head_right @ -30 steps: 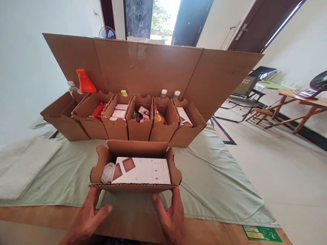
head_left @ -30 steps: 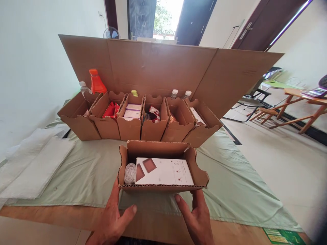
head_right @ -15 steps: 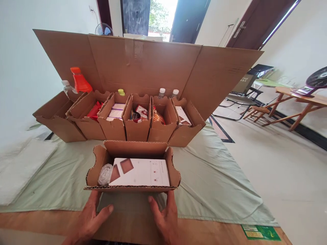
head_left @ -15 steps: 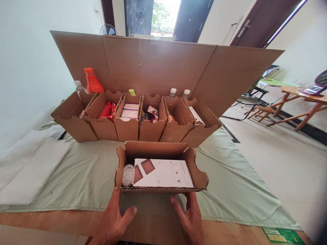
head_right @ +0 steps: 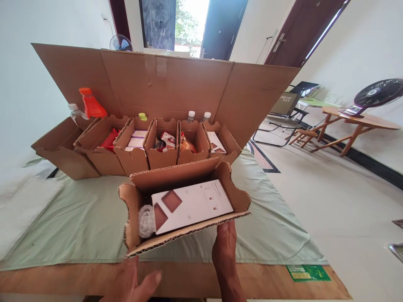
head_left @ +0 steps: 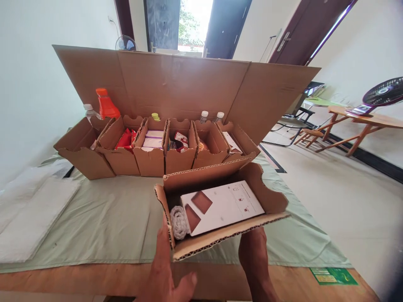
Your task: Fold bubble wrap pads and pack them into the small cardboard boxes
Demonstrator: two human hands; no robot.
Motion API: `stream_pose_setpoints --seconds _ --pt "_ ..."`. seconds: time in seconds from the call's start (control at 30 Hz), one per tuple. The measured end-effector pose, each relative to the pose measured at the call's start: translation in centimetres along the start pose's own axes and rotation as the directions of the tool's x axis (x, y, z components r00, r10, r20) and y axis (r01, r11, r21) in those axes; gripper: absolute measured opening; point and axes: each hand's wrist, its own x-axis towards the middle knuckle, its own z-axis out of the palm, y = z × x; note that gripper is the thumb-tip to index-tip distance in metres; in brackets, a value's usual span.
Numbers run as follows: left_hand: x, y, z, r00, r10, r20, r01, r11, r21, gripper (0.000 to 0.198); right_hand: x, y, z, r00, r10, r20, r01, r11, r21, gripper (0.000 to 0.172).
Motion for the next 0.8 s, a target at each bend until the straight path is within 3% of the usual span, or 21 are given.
stream_pose_setpoints --seconds 0.1,0.17,0.27,0.33,0.43,0.5,0.57,0.7,0.8 --pt "-0.8 0.4 2.1 1.0 0.016 0.0 -0.016 0.996 0.086 0.108 1.0 1.7 -0.4 0.999 0.039 -0.033 -0.037 0.998 0.049 0.059" --pt "-1.3 0.5 2.6 0.997 0.037 0.062 -0.041 0.997 0.065 0.113 1.3 2.9 -0.9 0.996 0.088 -0.032 -0.086 0.994 0.064 0.061" --pt "-1.6 0.1 1.8 0.995 0.015 0.1 -0.016 1.0 0.004 0.097 1.4 4.1 -1.6 0.992 0.123 -0.029 -0.12 0.989 0.082 0.064" --pt "-1.2 -0.4 0.4 0.998 -0.045 0.047 0.046 0.999 -0.025 0.082 1.2 4.4 -1.9 0.992 0.12 -0.038 -0.116 0.989 0.093 0.062" --pt "0.5 -1.1 -1.5 0.992 -0.116 -0.058 0.115 0.993 -0.014 0.069 0.6 4.3 -1.9 0.992 0.116 -0.044 -0.11 0.986 0.126 0.053" --pt "2.1 -1.4 -2.4 0.989 -0.136 -0.061 0.136 0.991 0.001 0.068 0.2 4.3 -2.0 0.992 0.117 -0.05 -0.109 0.985 0.137 0.051" --pt "3.8 -1.5 -2.6 0.992 -0.129 0.013 0.129 0.992 -0.009 0.068 -0.2 4.3 -2.0 0.991 0.122 -0.061 -0.114 0.985 0.128 0.052" --pt "6.2 -1.5 -2.4 0.968 -0.112 0.226 0.128 0.99 -0.055 0.044 -0.5 4.7 -1.8 0.987 0.146 -0.06 -0.139 0.985 0.106 0.052" --pt "6.9 -1.4 -2.3 0.953 -0.13 0.274 0.155 0.985 -0.069 0.037 -0.7 5.0 -1.3 0.984 0.161 -0.07 -0.154 0.983 0.095 0.05"
